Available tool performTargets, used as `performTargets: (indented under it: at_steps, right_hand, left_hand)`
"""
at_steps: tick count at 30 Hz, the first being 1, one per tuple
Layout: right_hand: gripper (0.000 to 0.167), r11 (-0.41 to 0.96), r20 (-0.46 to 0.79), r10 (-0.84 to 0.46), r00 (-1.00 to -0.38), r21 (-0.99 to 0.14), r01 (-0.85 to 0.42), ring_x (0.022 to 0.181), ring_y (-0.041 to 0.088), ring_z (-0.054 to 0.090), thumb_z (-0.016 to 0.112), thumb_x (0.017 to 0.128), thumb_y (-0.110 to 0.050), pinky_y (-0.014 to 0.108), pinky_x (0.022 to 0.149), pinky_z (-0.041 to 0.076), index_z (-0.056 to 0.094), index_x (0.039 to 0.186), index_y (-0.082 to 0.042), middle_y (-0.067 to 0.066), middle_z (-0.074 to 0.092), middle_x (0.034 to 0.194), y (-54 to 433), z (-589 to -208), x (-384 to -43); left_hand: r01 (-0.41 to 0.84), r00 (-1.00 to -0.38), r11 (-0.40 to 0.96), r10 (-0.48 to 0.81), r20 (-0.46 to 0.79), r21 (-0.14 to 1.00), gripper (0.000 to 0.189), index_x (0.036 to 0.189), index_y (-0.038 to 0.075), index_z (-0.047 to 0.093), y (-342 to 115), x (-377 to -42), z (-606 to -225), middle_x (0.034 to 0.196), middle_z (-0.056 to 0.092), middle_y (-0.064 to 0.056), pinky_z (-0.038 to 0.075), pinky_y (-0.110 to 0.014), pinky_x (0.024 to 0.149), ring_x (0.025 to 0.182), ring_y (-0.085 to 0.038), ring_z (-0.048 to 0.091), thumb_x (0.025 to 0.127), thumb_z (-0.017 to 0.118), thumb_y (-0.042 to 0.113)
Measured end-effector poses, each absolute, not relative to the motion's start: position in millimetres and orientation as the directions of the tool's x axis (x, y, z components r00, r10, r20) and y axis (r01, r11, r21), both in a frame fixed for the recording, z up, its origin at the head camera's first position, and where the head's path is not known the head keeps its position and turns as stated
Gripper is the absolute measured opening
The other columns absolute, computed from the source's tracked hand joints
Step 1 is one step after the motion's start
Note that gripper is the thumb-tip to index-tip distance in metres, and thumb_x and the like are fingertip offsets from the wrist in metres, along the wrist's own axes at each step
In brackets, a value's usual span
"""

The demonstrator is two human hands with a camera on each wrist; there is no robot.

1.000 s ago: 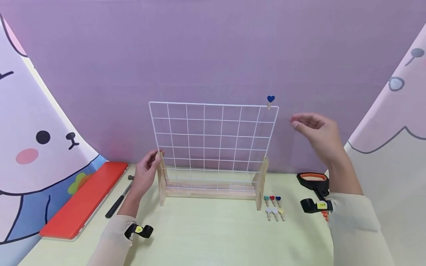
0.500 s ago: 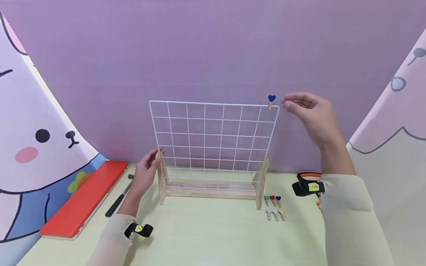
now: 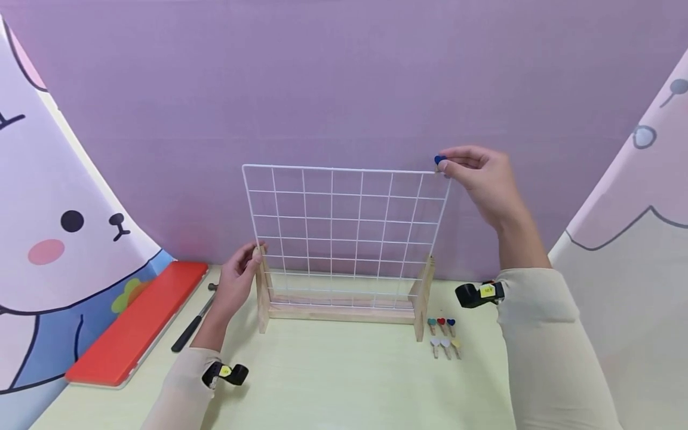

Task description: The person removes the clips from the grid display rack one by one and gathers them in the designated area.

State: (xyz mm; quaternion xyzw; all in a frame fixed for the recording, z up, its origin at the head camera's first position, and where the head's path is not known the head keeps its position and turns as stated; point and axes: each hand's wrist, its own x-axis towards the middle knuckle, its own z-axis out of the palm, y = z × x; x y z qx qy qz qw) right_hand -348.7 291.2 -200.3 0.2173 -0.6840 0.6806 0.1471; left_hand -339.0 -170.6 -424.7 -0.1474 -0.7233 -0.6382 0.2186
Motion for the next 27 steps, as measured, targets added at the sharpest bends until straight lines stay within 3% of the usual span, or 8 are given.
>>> performTargets:
  at_steps: [3,10,19,27]
  right_hand:
    - [0.017,-0.054,0.499,-0.085,-0.862,-0.866,-0.496,0.081,0.010,0.075,0.077,0.090,0.001,0.015,0.088,0.057,0.078,0.107,-0.003,0.000,0.081,0.091,288.9,-200.5,-349.4]
    - [0.017,-0.124,0.500,-0.081,-0.863,-0.864,-0.489,0.083,0.010,0.076,0.075,0.089,0.005,0.016,0.088,0.059,0.078,0.105,0.000,0.002,0.082,0.089,285.6,-198.7,-350.0]
    - [0.018,-0.137,0.508,-0.067,-0.859,-0.857,-0.496,0.082,0.010,0.076,0.075,0.088,0.008,0.014,0.092,0.055,0.080,0.102,-0.002,0.000,0.081,0.087,283.7,-197.6,-347.5]
    - [0.020,-0.134,0.510,-0.047,-0.859,-0.855,-0.500,0.080,0.009,0.076,0.074,0.087,0.012,0.014,0.088,0.058,0.081,0.099,-0.003,0.001,0.081,0.086,281.7,-194.5,-345.1]
  left_hand:
    - [0.497,-0.859,0.139,-0.060,0.508,0.857,0.042,0.141,-0.005,0.055,-170.2,-339.0,-424.4,0.143,0.060,-0.029,0.050,-0.009,0.103,0.133,-0.030,0.058,0.106,0.059,0.017]
    - [0.496,-0.860,0.149,-0.056,0.508,0.856,0.040,0.141,-0.003,0.056,-171.0,-339.3,-424.2,0.143,0.060,-0.029,0.048,-0.009,0.104,0.129,-0.014,0.060,0.107,0.058,0.018]
    - [0.494,-0.862,0.141,-0.054,0.505,0.858,0.041,0.141,-0.003,0.056,-170.7,-336.6,-424.1,0.143,0.060,-0.027,0.048,-0.009,0.105,0.126,-0.005,0.060,0.106,0.059,0.017]
    - [0.489,-0.863,0.150,-0.058,0.502,0.859,0.041,0.142,0.001,0.056,-173.6,-337.3,-423.9,0.144,0.061,-0.024,0.048,-0.010,0.106,0.124,0.000,0.060,0.106,0.060,0.021]
